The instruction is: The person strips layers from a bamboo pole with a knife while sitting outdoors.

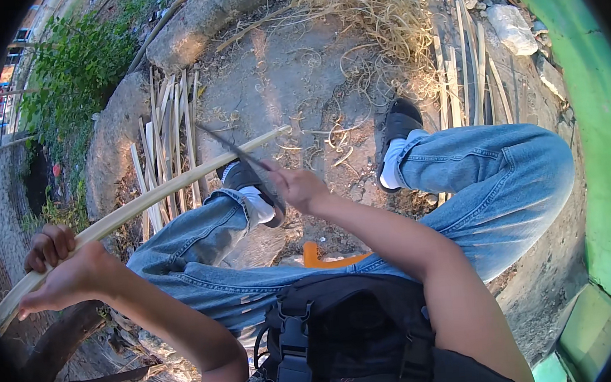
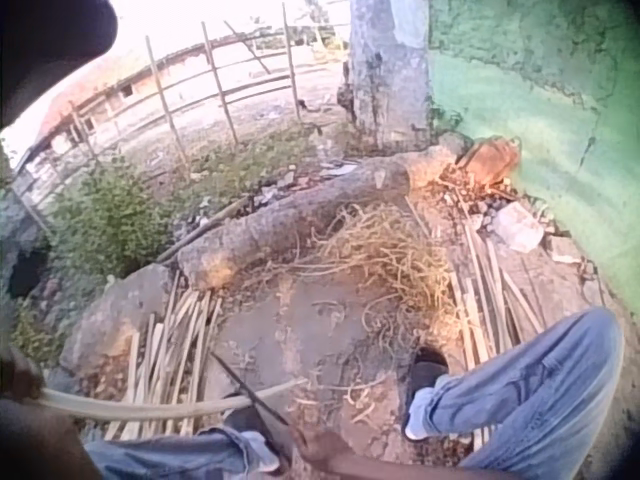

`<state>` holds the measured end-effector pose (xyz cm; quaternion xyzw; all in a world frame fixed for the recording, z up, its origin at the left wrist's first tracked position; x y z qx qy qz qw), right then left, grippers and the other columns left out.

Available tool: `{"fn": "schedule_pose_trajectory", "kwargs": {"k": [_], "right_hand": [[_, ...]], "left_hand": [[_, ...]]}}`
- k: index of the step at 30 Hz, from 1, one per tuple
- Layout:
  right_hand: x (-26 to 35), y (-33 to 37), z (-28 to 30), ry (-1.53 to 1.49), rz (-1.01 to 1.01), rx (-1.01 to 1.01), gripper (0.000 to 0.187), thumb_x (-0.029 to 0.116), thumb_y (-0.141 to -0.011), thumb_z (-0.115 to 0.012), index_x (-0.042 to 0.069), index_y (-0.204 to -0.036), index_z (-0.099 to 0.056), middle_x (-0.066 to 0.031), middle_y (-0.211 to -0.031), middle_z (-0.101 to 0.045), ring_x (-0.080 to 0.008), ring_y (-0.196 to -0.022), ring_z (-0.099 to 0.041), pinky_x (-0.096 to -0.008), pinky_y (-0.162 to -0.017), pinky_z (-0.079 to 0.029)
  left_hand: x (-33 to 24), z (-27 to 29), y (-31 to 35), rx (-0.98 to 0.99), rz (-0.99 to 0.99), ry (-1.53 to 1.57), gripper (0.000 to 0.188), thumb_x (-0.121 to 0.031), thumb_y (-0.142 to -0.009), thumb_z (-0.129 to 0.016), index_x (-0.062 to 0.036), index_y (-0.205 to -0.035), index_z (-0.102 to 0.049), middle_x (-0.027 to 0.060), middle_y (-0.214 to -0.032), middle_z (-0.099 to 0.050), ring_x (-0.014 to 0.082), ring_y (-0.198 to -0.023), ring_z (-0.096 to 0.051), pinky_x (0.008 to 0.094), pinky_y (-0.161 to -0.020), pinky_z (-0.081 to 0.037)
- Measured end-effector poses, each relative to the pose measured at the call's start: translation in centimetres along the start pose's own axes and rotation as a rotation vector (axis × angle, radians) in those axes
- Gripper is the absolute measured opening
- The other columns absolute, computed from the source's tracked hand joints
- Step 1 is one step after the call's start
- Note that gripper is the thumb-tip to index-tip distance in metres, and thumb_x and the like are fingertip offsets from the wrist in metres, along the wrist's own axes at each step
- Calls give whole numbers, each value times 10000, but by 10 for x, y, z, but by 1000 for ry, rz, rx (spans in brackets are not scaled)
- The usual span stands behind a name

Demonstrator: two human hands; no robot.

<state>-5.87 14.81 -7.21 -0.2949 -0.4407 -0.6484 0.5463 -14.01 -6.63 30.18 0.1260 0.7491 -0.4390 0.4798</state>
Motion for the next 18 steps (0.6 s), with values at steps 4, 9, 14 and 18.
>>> {"fn": "schedule_pose_trajectory", "kwargs": {"k": [4, 9, 14, 18], "right_hand": [[-115, 6, 6, 192, -314, -17, 481, 392, -988, -312, 56, -1270, -510, -250, -746, -618, -410, -685, -610, -472, -661, -484], [22, -3, -10, 34, -171, 31, 469, 386, -989, -293, 127, -1349, -444, -238, -690, -613, -425, -705, -619, -506, -673, -480], [-88, 15, 7, 209, -332, 80, 443, 337, -994, -285, 116, -1343, -447, -222, -701, -625, -404, -702, -629, -503, -665, -496], [-86, 2, 0, 159, -304, 1, 443, 320, -992, -287, 76, -1303, -486, -237, -760, -640, -414, -722, -630, -506, -676, -508]], "left_hand": [[10, -7, 0, 9, 23, 40, 674, -778, -843, -100, -141, -695, -264, 14, -582, -234, 119, -475, -196, 263, -441, -132], [4, 3, -1, -2, -7, -36, 678, -785, -837, -112, -139, -693, -263, 17, -578, -236, 119, -474, -202, 262, -442, -134], [9, 5, -4, -7, 15, 6, 670, -777, -844, -121, -141, -690, -262, 15, -569, -232, 115, -472, -205, 260, -442, -142], [11, 7, 2, -8, 48, -23, 673, -777, -843, -113, -139, -691, -262, 18, -574, -238, 116, -470, -211, 260, -441, -149]]}}
Point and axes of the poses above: each hand's wrist, its own y-axis away from the middle knuckle, its own z-axis out of the back of the hand, x = y × z, the point moved 8 cm from there along -y, towards the middle knuckle
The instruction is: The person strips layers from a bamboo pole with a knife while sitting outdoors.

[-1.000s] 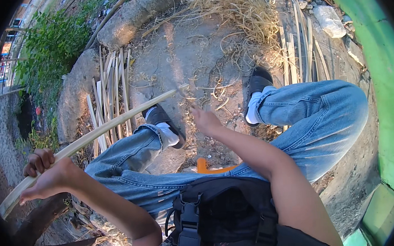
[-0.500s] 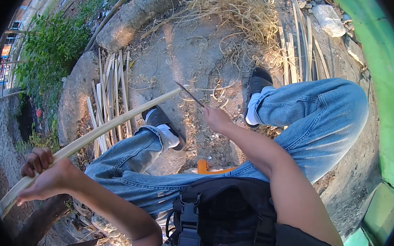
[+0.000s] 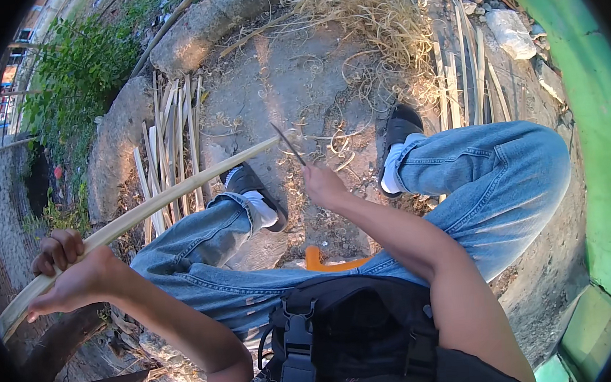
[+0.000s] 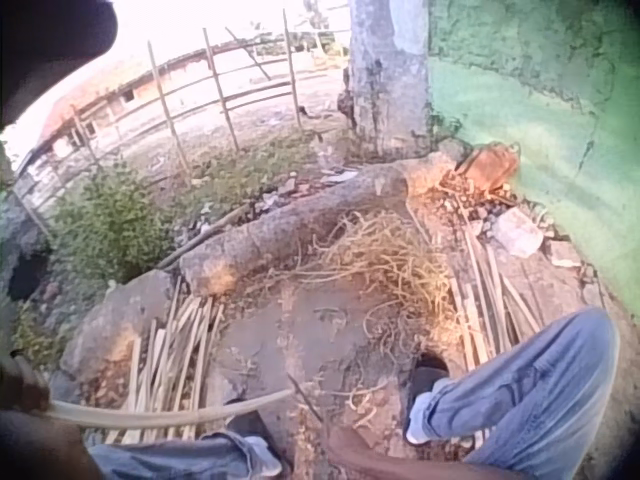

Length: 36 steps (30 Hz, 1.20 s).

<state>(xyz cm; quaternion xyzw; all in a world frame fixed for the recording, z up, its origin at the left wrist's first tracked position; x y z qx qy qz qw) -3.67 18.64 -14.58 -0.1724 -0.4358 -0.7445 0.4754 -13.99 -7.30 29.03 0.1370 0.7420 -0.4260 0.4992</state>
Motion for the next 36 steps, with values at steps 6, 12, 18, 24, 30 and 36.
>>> {"fn": "schedule_pose_trajectory", "kwargs": {"k": [6, 12, 18, 24, 30, 36], "right_hand": [[125, 37, 26, -195, 431, 16, 472, 351, -986, -308, 66, -1333, -456, -273, -843, -629, -428, -797, -617, -483, -734, -484], [-32, -8, 3, 26, -49, 54, 482, 362, -986, -296, 23, -1248, -517, -269, -846, -622, -427, -819, -607, -495, -757, -467], [85, 25, 9, -137, 146, 138, 476, 372, -980, -290, 79, -1303, -481, -275, -838, -627, -435, -803, -610, -504, -760, -474], [-59, 15, 1, 92, -176, 90, 475, 384, -973, -299, 62, -1253, -508, -260, -870, -640, -435, -839, -616, -492, -783, -481], [25, 5, 11, -143, -44, -119, 418, 347, -972, -339, 67, -1225, -520, -281, -975, -627, -455, -949, -583, -507, -854, -444], [61, 19, 30, -142, -6, 44, 405, 343, -967, -358, 90, -1255, -488, -270, -909, -634, -443, -923, -592, -511, -841, -439]], "left_hand": [[-1, 5, -9, 12, -29, 35, 686, -794, -829, -116, -137, -697, -264, 19, -572, -239, 115, -462, -214, 261, -428, -153], [4, 0, -4, 18, -1, 35, 681, -789, -833, -117, -139, -698, -270, 20, -578, -244, 117, -459, -213, 256, -424, -154], [1, 6, -8, 0, -20, 31, 676, -783, -839, -114, -140, -698, -268, 14, -569, -236, 115, -459, -210, 259, -423, -141], [6, 4, -9, -27, 15, 60, 679, -787, -836, -112, -140, -699, -267, 14, -567, -229, 115, -464, -196, 259, -430, -136], [6, 6, -11, 25, 3, 156, 667, -778, -848, -136, -142, -690, -258, 9, -564, -220, 110, -467, -190, 258, -427, -122], [10, 15, -12, -2, 10, 223, 647, -751, -871, -204, -138, -675, -268, 8, -579, -250, 119, -479, -216, 263, -434, -153]]}}
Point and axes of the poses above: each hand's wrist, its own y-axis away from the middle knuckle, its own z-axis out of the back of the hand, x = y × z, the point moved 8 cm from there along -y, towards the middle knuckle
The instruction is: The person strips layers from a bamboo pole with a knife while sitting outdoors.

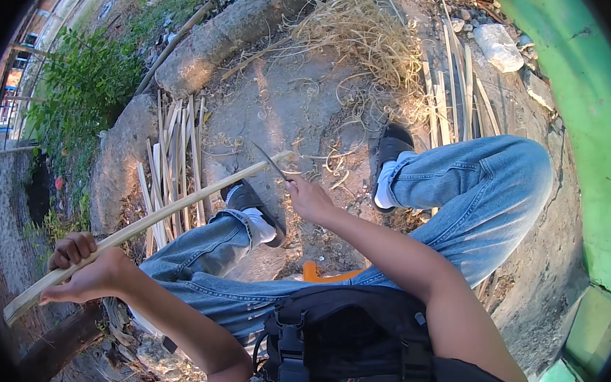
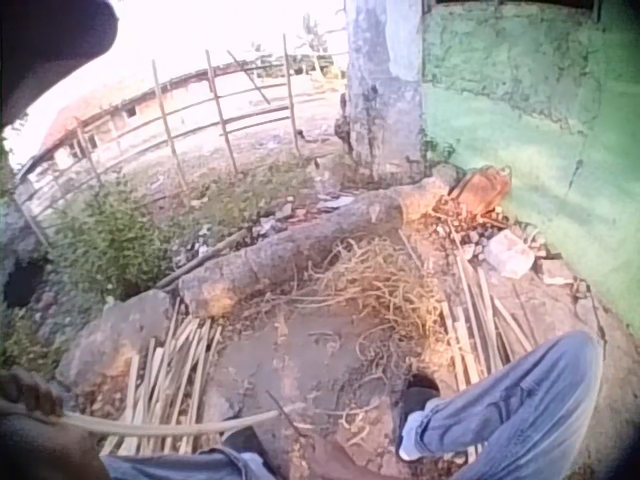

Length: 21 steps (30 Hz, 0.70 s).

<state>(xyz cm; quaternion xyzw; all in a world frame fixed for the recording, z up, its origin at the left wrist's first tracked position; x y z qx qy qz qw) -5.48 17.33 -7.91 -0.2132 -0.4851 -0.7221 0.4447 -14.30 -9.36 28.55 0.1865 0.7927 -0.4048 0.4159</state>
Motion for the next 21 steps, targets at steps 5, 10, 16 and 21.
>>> {"fn": "schedule_pose_trajectory", "kwargs": {"k": [5, 10, 16, 21], "right_hand": [[-29, -4, -1, -73, -30, -43, 404, 342, -965, -349, 112, -1272, -474, -243, -932, -641, -419, -927, -602, -504, -829, -446], [-10, 1, 3, 18, -50, -5, 415, 395, -976, -349, 174, -1310, -461, -219, -986, -643, -374, -944, -620, -452, -838, -457], [91, 45, -1, -116, 428, -5, 365, 367, -979, -362, 210, -1295, -459, -226, -762, -631, -418, -769, -626, -494, -695, -473], [-96, -11, -3, 146, -248, 47, 427, 321, -977, -377, 86, -1325, -454, -228, -939, -654, -390, -855, -645, -442, -781, -486]], "left_hand": [[11, 0, -9, 25, 72, 130, 620, -690, -903, -292, -129, -645, -351, 18, -581, -332, 126, -504, -291, 278, -449, -223], [13, -8, -1, 63, 126, 148, 635, -713, -880, -317, -128, -662, -433, -4, -526, -325, 98, -439, -284, 240, -412, -210], [-1, -6, 1, -69, -14, 34, 627, -718, -880, -309, -146, -631, -370, -28, -485, -262, 66, -384, -219, 219, -363, -140], [4, -10, 2, -110, -7, -24, 622, -718, -882, -303, -149, -634, -332, -30, -488, -249, 64, -387, -220, 212, -370, -146]]}}
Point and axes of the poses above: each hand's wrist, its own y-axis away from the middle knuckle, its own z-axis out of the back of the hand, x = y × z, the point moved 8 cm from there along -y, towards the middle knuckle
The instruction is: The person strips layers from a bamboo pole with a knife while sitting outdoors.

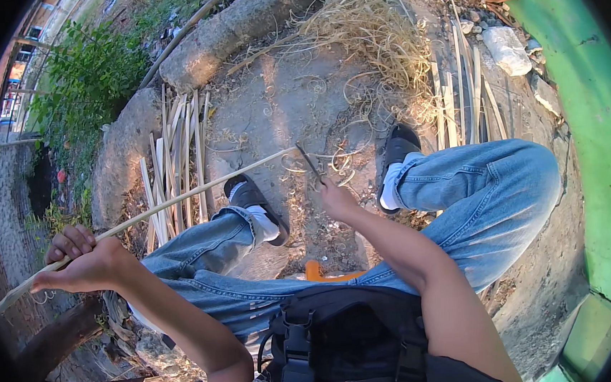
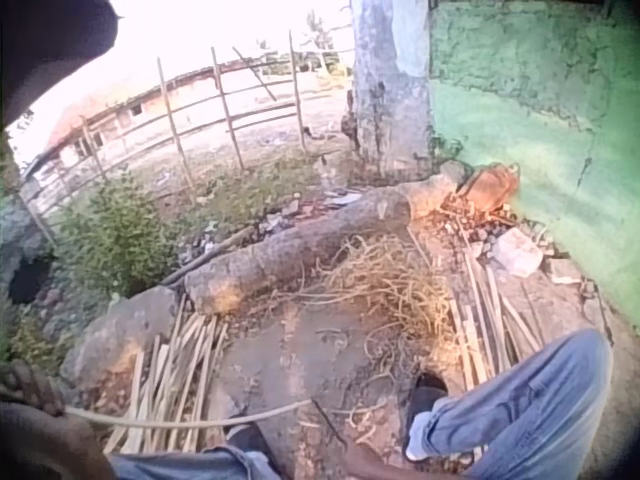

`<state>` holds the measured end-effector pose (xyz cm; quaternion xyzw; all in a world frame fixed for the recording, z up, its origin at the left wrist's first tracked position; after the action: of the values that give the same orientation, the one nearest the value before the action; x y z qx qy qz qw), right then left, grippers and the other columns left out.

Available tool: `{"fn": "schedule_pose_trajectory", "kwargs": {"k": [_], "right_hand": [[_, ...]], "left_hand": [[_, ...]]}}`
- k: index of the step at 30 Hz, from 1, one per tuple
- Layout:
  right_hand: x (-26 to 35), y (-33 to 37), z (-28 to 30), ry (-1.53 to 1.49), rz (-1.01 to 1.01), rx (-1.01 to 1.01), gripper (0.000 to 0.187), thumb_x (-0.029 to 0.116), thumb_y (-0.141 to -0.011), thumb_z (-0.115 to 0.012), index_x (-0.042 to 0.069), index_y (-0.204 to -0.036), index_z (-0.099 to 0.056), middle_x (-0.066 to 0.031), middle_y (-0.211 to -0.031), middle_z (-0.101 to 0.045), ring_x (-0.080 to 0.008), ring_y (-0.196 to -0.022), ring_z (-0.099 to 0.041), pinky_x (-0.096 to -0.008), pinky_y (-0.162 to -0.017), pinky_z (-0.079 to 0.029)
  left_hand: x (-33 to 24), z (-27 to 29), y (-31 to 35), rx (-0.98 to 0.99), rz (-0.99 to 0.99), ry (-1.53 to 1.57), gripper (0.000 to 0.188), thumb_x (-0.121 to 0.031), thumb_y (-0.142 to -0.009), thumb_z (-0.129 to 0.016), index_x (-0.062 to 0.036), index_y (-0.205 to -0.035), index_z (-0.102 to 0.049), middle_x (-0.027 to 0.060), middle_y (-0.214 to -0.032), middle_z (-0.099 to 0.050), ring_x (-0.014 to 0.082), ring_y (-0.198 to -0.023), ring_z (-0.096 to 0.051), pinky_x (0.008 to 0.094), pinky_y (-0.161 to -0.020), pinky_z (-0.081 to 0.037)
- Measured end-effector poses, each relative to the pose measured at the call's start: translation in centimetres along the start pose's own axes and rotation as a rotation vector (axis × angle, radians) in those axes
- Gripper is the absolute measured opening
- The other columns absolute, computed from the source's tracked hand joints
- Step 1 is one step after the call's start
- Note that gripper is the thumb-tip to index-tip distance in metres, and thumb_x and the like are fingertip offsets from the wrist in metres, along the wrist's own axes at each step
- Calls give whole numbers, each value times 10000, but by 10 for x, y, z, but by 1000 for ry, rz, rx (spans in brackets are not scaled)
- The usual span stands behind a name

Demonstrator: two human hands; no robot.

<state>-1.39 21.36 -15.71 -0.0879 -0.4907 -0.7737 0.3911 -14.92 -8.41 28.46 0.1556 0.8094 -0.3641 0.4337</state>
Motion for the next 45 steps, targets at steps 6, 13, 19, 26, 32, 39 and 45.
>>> {"fn": "schedule_pose_trajectory", "kwargs": {"k": [6, 13, 19, 26, 32, 39, 45], "right_hand": [[135, 51, 18, -261, 449, -54, 427, 348, -973, -372, 54, -1251, -506, -240, -880, -643, -411, -845, -619, -465, -747, -477], [30, 1, 1, -206, 202, -84, 420, 350, -975, -377, 76, -1271, -495, -264, -865, -631, -420, -850, -616, -469, -758, -458], [73, 30, -16, -324, 360, -21, 415, 355, -978, -354, 73, -1248, -495, -260, -916, -635, -437, -903, -604, -479, -788, -466], [67, 27, -13, -223, 359, -143, 402, 332, -978, -379, 85, -1279, -482, -241, -810, -609, -378, -774, -610, -431, -712, -451], [3, -3, -10, -174, 65, -53, 427, 346, -975, -351, 74, -1289, -448, -268, -912, -632, -444, -873, -607, -497, -779, -458], [99, 49, -18, -339, 368, -31, 427, 363, -988, -337, 70, -1261, -485, -257, -898, -633, -440, -851, -610, -476, -761, -466], [26, 4, -16, -216, 308, -263, 391, 321, -986, -382, 75, -1271, -485, -186, -757, -607, -281, -680, -597, -386, -652, -447]], "left_hand": [[-6, -5, -3, 98, -1, 27, 616, -714, -888, -285, -152, -636, -321, -31, -495, -240, 68, -397, -211, 215, -370, -150], [5, -4, -6, 99, 30, 61, 620, -711, -893, -263, -152, -628, -315, -31, -499, -247, 64, -398, -205, 213, -358, -159], [-6, -3, -8, 145, 17, 49, 618, -712, -890, -276, -157, -622, -311, -33, -498, -255, 59, -381, -208, 207, -333, -161], [-6, -9, -5, 144, 21, 102, 615, -702, -899, -258, -159, -615, -310, -31, -495, -263, 56, -375, -208, 202, -336, -158], [12, 4, -10, 25, 57, 110, 605, -683, -904, -309, -150, -618, -344, -30, -496, -256, 69, -379, -199, 211, -354, -150], [4, 12, -17, 2, 40, 110, 608, -697, -889, -332, -151, -627, -372, -29, -502, -247, 72, -395, -212, 227, -365, -145], [14, 9, -13, -21, 67, 115, 598, -675, -897, -353, -146, -619, -373, -18, -504, -274, 84, -406, -244, 235, -391, -174]]}}
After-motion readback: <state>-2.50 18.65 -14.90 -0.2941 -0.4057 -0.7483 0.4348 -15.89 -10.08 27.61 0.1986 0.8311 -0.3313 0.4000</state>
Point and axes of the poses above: each hand's wrist, its own y-axis away from the middle knuckle, its own z-axis out of the back of the hand, x = y × z, the point moved 8 cm from there along -y, towards the middle knuckle
